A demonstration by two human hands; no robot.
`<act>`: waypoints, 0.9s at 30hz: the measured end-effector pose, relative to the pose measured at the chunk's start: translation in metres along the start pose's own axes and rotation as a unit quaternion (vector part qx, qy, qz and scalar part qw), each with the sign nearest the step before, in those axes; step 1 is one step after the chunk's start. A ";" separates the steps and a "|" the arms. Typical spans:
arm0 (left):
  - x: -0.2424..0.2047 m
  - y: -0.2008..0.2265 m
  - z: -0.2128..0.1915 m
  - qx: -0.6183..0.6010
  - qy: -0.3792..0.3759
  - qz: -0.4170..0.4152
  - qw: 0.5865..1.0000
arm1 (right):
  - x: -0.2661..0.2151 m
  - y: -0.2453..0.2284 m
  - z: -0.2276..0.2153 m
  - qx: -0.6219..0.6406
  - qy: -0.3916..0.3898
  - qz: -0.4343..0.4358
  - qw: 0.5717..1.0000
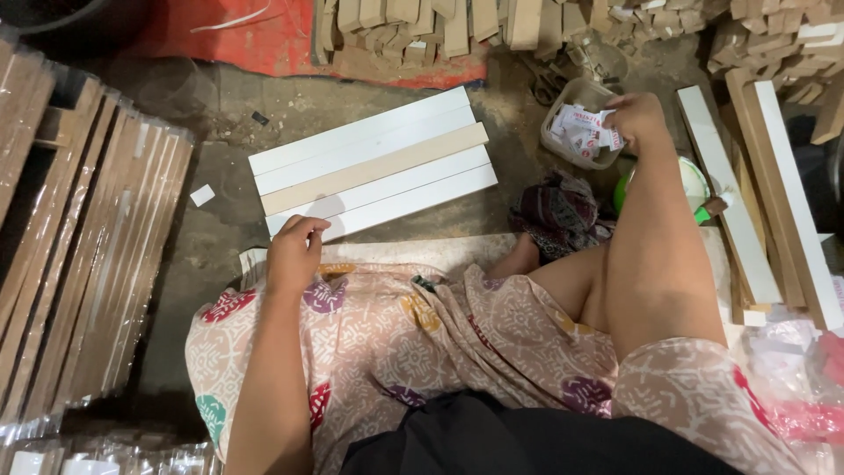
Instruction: Applying labels to wooden strips and using a brush to apply a liquid coating over them.
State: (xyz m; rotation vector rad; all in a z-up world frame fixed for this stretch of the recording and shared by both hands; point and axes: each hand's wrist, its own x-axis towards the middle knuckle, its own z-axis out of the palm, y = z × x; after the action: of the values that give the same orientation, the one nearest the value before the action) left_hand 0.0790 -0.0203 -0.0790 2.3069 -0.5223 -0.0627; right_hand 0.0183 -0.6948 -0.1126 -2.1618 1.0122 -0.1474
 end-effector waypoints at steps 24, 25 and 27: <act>-0.005 0.118 0.069 -0.432 -0.148 -0.095 0.885 | -0.138 -0.177 -0.010 0.307 -0.170 -0.087 0.932; -0.006 0.142 0.082 -0.433 -0.132 -0.103 0.886 | -0.167 -0.201 0.003 0.302 -0.186 -0.094 0.930; -0.005 0.187 0.109 -0.627 -0.050 -0.037 0.776 | -0.230 -0.240 0.025 0.244 -0.176 -0.068 0.951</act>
State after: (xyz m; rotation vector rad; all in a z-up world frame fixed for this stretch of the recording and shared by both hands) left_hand -0.0126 -0.2096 -0.0277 0.9898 -0.2716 -0.4345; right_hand 0.0197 -0.4172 0.0718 -1.7194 0.5488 -0.0639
